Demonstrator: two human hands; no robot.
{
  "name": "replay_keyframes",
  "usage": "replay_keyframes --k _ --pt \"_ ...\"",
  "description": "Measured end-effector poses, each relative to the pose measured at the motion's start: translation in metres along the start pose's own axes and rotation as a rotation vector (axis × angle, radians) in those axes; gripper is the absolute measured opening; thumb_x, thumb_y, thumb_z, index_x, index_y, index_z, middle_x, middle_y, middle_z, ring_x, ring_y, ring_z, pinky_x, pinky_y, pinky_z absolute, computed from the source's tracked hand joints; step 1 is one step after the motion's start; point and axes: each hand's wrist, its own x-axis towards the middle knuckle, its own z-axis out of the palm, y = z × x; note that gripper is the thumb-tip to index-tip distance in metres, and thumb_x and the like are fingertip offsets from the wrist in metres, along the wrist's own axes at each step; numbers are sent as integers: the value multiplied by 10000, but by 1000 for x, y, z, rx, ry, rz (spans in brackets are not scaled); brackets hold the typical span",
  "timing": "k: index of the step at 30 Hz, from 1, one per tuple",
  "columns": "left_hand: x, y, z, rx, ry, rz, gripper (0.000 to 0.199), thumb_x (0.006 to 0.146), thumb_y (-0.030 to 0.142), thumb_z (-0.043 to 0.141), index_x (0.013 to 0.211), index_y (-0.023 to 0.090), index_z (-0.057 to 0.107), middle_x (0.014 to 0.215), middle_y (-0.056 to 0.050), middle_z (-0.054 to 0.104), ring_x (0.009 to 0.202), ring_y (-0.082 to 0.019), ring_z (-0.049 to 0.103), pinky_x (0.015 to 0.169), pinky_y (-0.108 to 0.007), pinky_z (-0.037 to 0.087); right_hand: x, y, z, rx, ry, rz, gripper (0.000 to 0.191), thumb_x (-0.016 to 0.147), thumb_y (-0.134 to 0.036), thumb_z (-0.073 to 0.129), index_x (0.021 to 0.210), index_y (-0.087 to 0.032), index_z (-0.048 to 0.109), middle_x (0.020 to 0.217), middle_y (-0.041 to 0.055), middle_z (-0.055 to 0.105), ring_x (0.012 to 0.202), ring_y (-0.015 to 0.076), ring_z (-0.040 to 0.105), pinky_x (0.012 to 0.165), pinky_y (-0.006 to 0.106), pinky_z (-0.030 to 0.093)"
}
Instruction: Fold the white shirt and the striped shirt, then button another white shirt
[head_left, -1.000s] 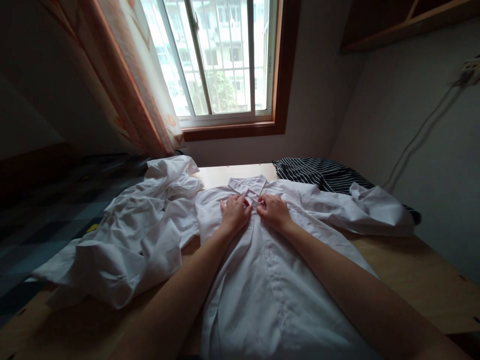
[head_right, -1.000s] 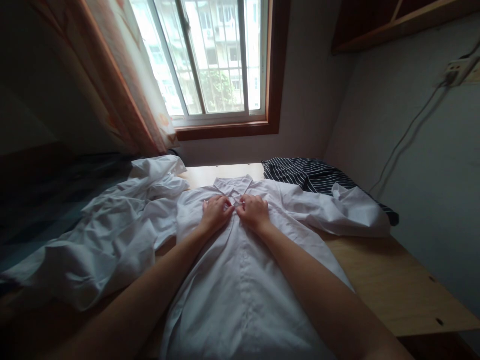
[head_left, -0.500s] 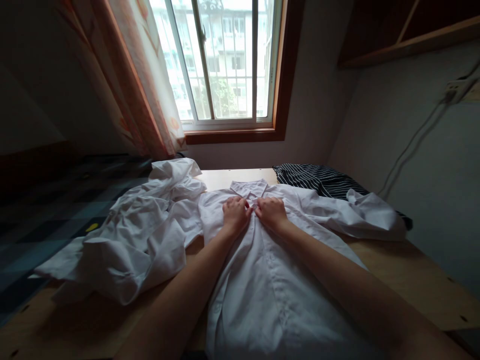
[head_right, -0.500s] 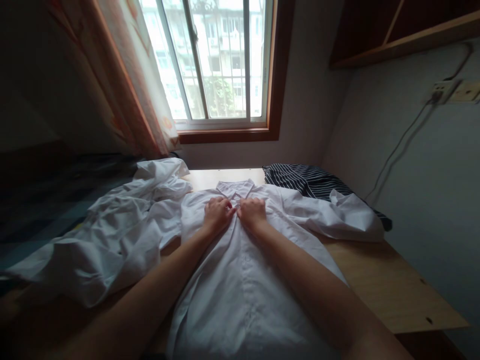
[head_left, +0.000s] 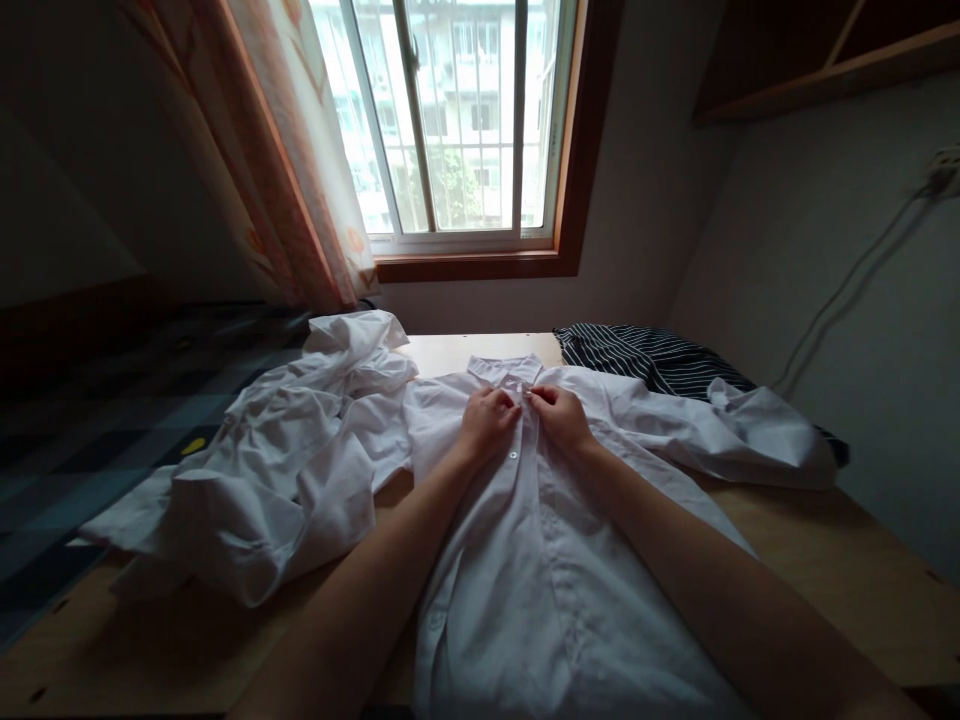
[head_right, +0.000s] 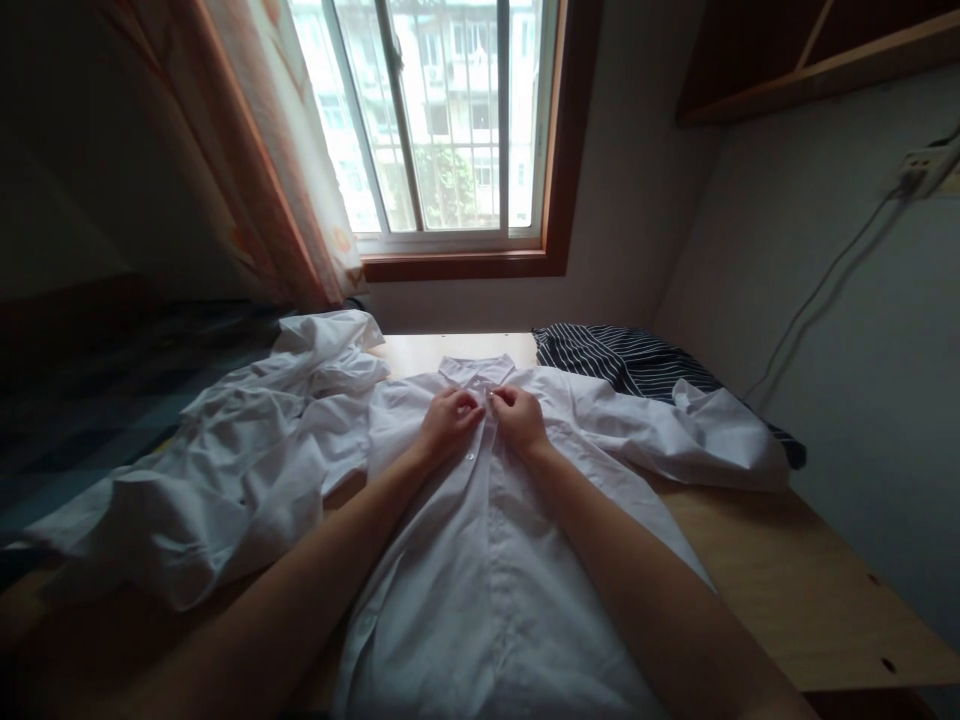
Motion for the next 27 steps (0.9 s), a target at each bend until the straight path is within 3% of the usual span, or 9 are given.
replay_keyframes --k 3,14,27 --pt "-2 -2 4 32 -69 42 52 803 219 688 772 188 716 862 -50 672 894 -219 614 902 -365 463 -3 5 3 -4 -56 -20 125 782 -224 604 816 -177 715 823 50 755 805 210 693 783 304 519" --pt "1 -12 5 -97 -26 -11 57 822 205 651 796 174 691 827 -46 676 824 -188 624 778 -296 493 2 12 -4 -3 -185 -56 137 757 -184 626 855 -161 719 858 52 752 813 200 690 795 314 528" --pt "-1 -11 3 -79 -42 -12 100 832 243 641 798 177 708 809 -33 661 788 -168 609 778 -291 485 4 10 -8 -79 -287 -98 232 714 -102 604 901 -152 733 903 52 752 828 191 679 804 301 522"
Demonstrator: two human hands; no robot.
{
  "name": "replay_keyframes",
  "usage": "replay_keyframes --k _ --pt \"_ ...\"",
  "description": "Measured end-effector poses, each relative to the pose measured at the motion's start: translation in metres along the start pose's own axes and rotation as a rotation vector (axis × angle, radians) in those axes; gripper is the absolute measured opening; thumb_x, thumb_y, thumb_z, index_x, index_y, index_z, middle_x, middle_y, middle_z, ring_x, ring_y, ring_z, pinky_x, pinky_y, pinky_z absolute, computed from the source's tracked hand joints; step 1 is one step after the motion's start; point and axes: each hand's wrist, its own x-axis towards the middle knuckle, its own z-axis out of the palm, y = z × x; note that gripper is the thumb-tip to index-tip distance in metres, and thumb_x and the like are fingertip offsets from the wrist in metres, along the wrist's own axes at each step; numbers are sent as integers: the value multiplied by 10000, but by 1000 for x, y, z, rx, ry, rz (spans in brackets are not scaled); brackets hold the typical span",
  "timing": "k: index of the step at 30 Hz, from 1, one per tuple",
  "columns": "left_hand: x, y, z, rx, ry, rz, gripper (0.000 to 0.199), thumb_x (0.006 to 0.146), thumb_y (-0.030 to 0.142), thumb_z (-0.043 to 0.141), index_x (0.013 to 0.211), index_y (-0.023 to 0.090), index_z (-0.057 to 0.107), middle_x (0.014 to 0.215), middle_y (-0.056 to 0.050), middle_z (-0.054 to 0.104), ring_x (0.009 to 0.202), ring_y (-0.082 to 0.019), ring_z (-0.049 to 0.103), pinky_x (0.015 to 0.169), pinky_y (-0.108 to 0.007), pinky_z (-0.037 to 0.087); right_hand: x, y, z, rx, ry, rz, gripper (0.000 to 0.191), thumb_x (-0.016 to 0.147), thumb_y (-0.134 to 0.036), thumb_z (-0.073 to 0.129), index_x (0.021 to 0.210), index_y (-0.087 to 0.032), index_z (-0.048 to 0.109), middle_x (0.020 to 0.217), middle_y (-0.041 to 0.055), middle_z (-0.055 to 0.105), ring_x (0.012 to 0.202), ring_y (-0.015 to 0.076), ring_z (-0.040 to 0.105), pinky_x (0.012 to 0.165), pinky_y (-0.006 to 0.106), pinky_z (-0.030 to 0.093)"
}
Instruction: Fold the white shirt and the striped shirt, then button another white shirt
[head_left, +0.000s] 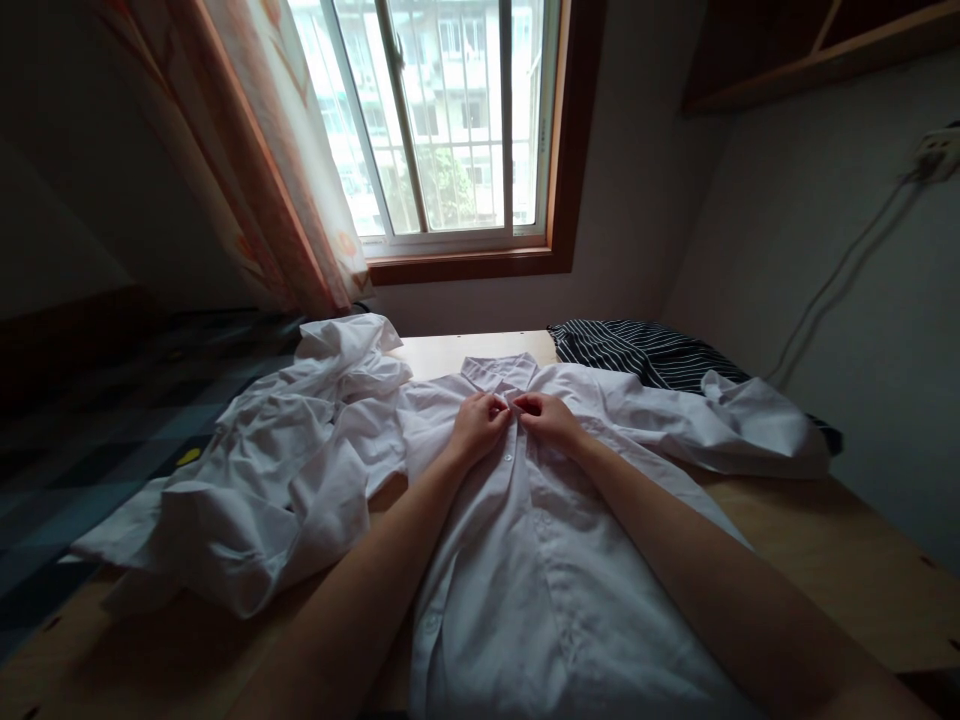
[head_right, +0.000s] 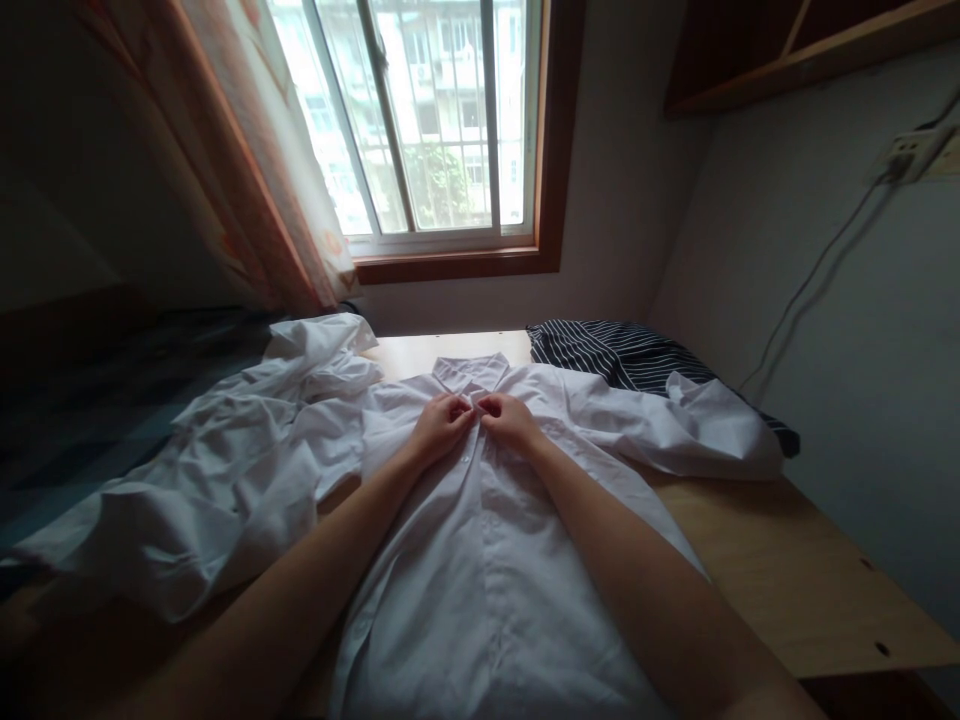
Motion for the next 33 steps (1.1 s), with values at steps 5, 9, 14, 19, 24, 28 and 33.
replay_keyframes --k 5,9,14,19,24,28,33 --pt "0 1 0 2 2 -3 78 813 223 649 783 175 703 788 -25 653 777 -166 606 771 -287 485 1 -1 -2 19 -48 13 168 777 -292 687 873 -162 732 833 36 744 773 178 670 719 266 504" --pt "0 1 -1 9 0 -9 71 800 203 655 757 166 699 787 -31 655 770 -167 603 767 -294 488 1 -4 5 -81 43 63 239 820 -399 660 821 -167 719 764 32 723 710 163 645 644 241 461" --pt "0 2 -2 0 -19 23 82 816 219 664 763 179 713 807 -34 677 826 -180 620 809 -307 490 2 -4 8 -160 105 66 121 819 -251 620 808 -179 716 792 34 735 738 175 657 668 254 460" --pt "0 1 -1 -13 1 9 67 810 201 661 771 178 710 821 -36 687 800 -177 623 785 -298 500 4 2 2 -19 84 36 116 789 -193 613 831 -166 718 846 46 755 795 188 687 738 268 500" --pt "2 -3 0 -52 21 -15 82 807 216 654 761 184 715 809 -35 693 800 -181 636 772 -291 508 3 3 1 22 73 23 139 767 -167 606 845 -162 721 862 49 758 809 190 691 761 282 514" --pt "2 -5 1 -87 35 -27 91 799 236 660 750 190 722 799 -32 696 799 -181 644 770 -289 515 3 3 1 43 67 27 145 761 -159 602 841 -172 722 861 39 756 811 184 689 767 284 521" --pt "3 -4 0 -105 39 -43 104 793 245 663 753 185 737 804 -34 701 783 -175 646 762 -283 515 2 2 -1 45 74 39 144 752 -173 614 837 -171 732 855 44 752 810 191 686 759 287 529"
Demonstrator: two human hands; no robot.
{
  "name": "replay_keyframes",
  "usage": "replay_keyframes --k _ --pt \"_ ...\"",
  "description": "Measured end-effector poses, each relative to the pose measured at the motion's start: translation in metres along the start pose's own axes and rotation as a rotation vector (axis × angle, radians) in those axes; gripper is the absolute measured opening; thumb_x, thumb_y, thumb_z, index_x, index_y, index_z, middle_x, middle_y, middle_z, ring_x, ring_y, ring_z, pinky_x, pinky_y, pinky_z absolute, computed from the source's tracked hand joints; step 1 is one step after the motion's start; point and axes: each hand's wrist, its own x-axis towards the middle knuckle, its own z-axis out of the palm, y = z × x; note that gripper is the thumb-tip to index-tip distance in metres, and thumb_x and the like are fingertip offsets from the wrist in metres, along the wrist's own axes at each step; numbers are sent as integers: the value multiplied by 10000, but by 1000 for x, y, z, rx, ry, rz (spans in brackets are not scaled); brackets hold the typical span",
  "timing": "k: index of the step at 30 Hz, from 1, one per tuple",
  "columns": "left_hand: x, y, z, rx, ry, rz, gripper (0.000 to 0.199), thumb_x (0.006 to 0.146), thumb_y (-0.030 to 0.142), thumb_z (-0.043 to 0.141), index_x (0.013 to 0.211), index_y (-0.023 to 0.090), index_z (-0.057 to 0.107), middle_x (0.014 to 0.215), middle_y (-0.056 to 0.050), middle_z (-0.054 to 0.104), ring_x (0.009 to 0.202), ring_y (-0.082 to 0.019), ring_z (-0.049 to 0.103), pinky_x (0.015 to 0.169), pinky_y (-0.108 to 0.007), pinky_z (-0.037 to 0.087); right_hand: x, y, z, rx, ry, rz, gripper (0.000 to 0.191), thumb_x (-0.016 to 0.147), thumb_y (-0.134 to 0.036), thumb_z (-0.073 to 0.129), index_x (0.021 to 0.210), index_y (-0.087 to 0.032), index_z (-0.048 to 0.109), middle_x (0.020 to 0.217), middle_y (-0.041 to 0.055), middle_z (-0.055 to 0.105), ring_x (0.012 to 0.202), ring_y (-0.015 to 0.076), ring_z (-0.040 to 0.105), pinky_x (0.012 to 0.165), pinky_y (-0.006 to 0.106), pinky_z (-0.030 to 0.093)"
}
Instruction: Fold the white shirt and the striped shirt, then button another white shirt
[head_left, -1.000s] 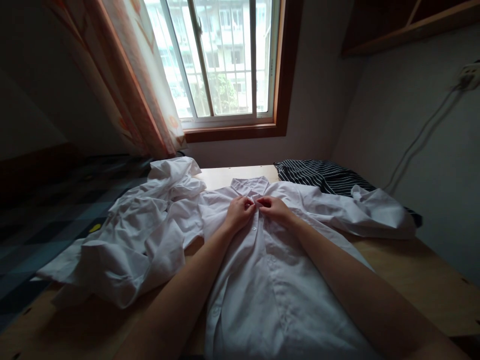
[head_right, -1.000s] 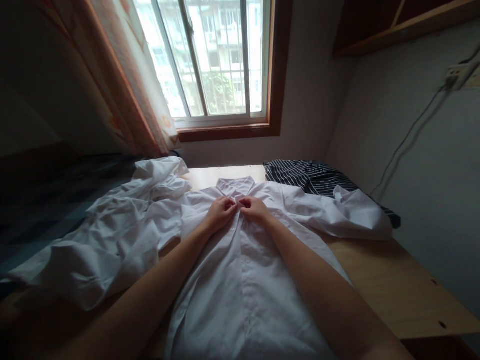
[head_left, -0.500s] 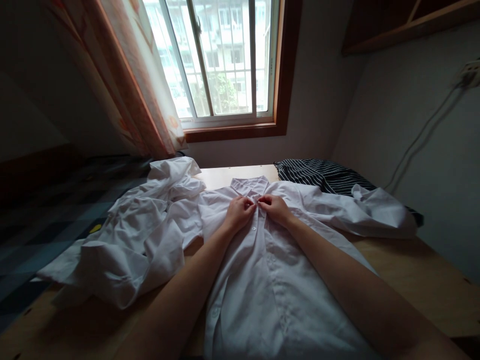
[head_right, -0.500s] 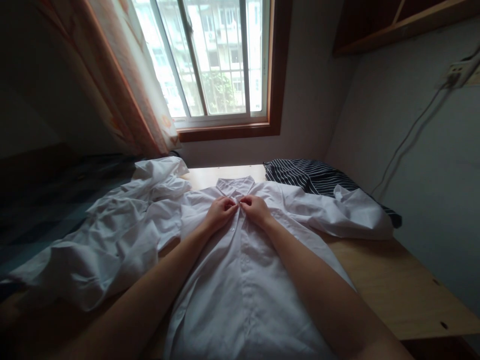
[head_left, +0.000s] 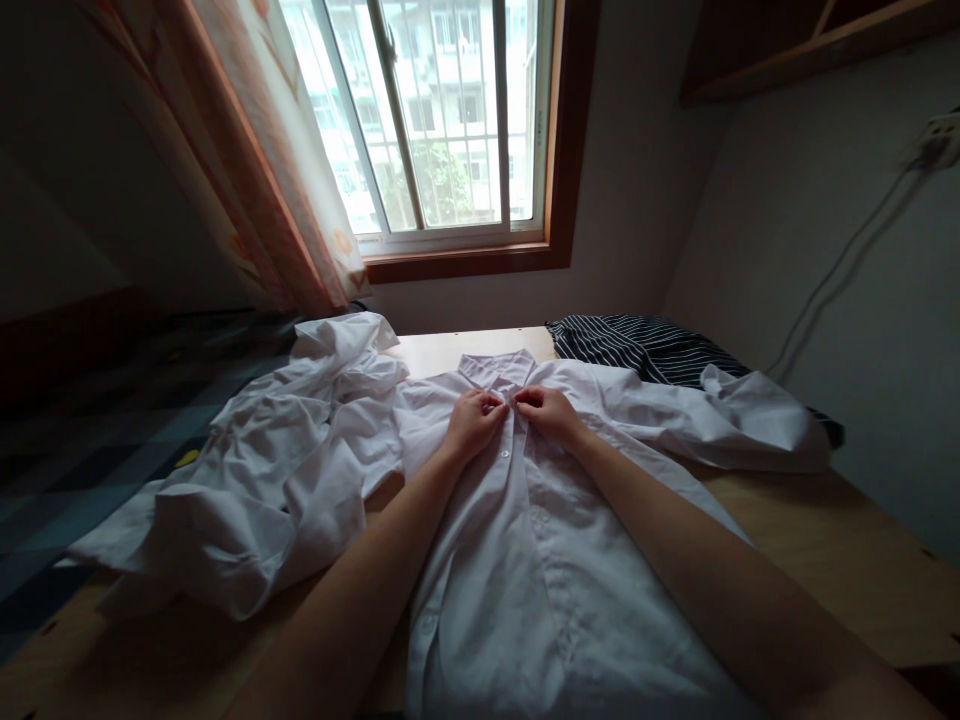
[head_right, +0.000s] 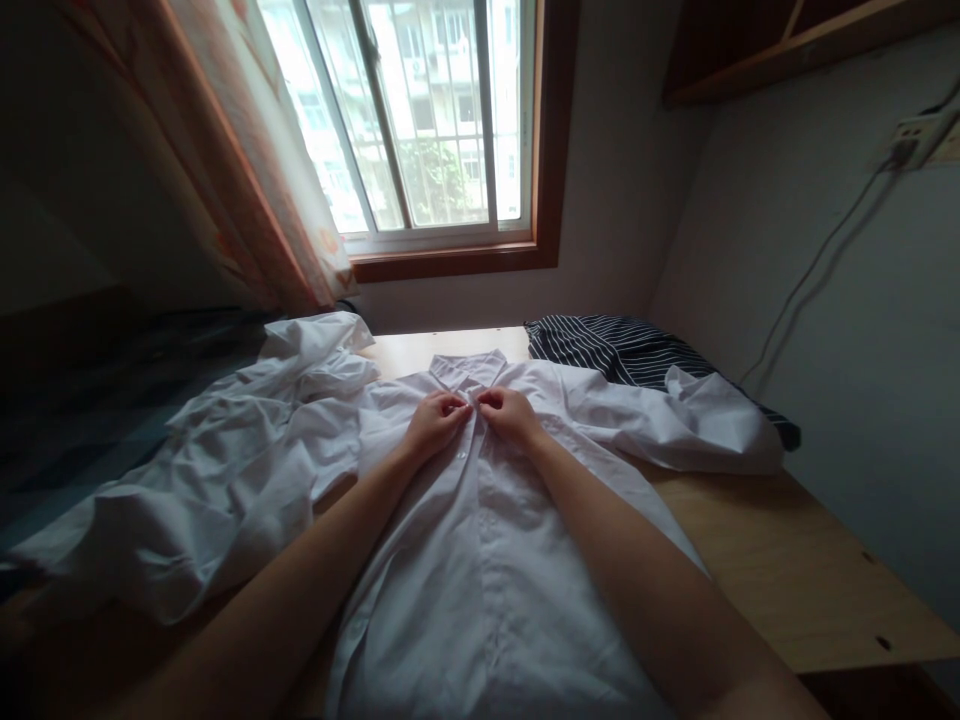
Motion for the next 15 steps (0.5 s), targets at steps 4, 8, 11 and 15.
replay_keyframes --k 4,8,11,15 --pt "0 0 -1 -7 -5 -7 96 782 231 670 758 174 743 812 -39 701 768 -172 641 748 -279 512 0 0 -1 -17 -9 -13 136 749 -162 616 821 -167 731 840 46 749 790 184 681 744 281 527" --pt "0 2 -2 -15 -7 -11 108 795 243 661 759 181 742 801 -28 700 757 -165 635 752 -283 511 -1 1 -1 17 -37 -27 135 747 -169 624 829 -166 731 833 41 751 778 180 682 733 277 528" --pt "-1 3 -2 -13 -9 -13 118 804 254 658 777 178 744 802 -29 696 754 -162 632 743 -279 508 0 2 -1 48 -49 -39 152 745 -171 626 851 -157 734 846 48 755 789 183 684 741 281 529" --pt "-1 1 -1 1 -1 -12 127 804 272 665 773 179 745 782 -28 689 750 -164 632 730 -272 502 0 0 -3 25 -47 -19 149 734 -172 640 842 -163 743 840 42 756 782 178 677 738 272 516"
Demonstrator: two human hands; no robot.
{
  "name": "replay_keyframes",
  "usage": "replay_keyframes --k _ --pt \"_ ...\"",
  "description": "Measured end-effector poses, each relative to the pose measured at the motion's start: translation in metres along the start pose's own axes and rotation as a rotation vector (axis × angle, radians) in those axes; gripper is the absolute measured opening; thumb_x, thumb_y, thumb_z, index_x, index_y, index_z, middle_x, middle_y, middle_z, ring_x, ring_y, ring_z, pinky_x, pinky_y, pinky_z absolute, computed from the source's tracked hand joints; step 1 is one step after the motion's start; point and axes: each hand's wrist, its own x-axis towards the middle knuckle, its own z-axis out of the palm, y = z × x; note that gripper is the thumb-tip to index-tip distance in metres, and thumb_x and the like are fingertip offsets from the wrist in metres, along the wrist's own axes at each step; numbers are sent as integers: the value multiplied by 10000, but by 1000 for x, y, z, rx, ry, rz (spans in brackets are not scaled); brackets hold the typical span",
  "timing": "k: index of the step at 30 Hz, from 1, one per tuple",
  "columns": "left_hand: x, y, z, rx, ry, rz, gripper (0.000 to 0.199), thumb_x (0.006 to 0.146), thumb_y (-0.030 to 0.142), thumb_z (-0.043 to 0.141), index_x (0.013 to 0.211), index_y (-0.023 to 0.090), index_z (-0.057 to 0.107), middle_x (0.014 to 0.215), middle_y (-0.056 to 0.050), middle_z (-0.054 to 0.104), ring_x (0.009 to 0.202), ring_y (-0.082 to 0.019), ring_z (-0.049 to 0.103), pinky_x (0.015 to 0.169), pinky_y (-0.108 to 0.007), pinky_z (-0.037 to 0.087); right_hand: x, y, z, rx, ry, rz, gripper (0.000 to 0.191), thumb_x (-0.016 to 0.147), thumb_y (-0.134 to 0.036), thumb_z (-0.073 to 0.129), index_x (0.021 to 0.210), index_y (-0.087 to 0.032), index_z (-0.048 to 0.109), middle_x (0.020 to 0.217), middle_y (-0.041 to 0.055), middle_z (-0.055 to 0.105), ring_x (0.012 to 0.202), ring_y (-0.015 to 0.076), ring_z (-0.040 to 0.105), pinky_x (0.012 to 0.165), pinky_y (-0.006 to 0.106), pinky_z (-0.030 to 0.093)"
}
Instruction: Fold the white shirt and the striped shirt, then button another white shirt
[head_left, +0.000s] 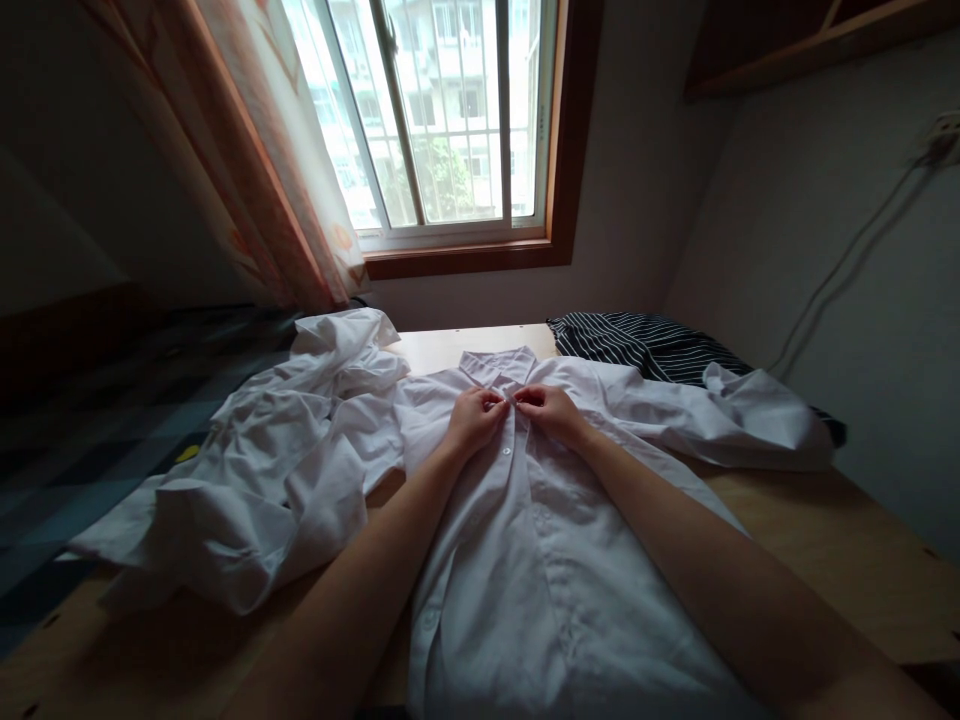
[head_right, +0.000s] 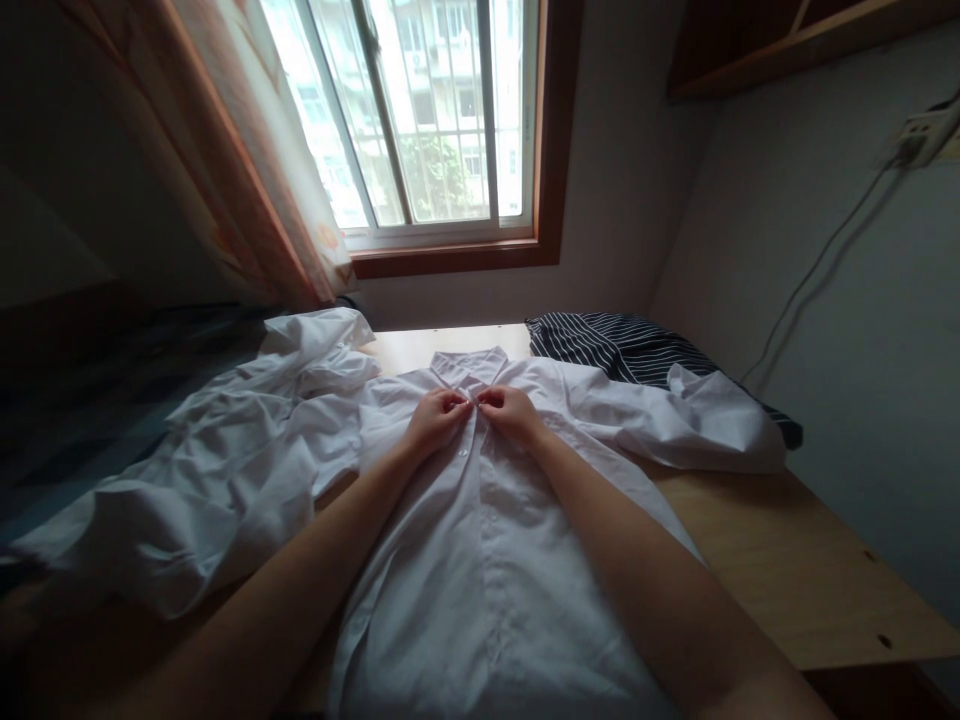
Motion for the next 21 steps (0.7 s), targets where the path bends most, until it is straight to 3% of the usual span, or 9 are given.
replay_keyframes --k 7,21 --pt "1 -3 2 -15 -26 44 124 810 266 663 743 193 736 765 -26 709 800 -180 645 782 -288 502 0 -6 -6 17 -95 67 240 800 -332 590 838 -157 750 638 2 682 544 124 556 503 213 412" --pt "0 -1 1 15 -46 65 79 791 193 673 768 173 746 809 -45 717 843 -198 645 829 -310 494 1 -1 6 -16 25 79 133 741 -269 689 791 -160 746 770 43 752 696 175 669 647 252 494"
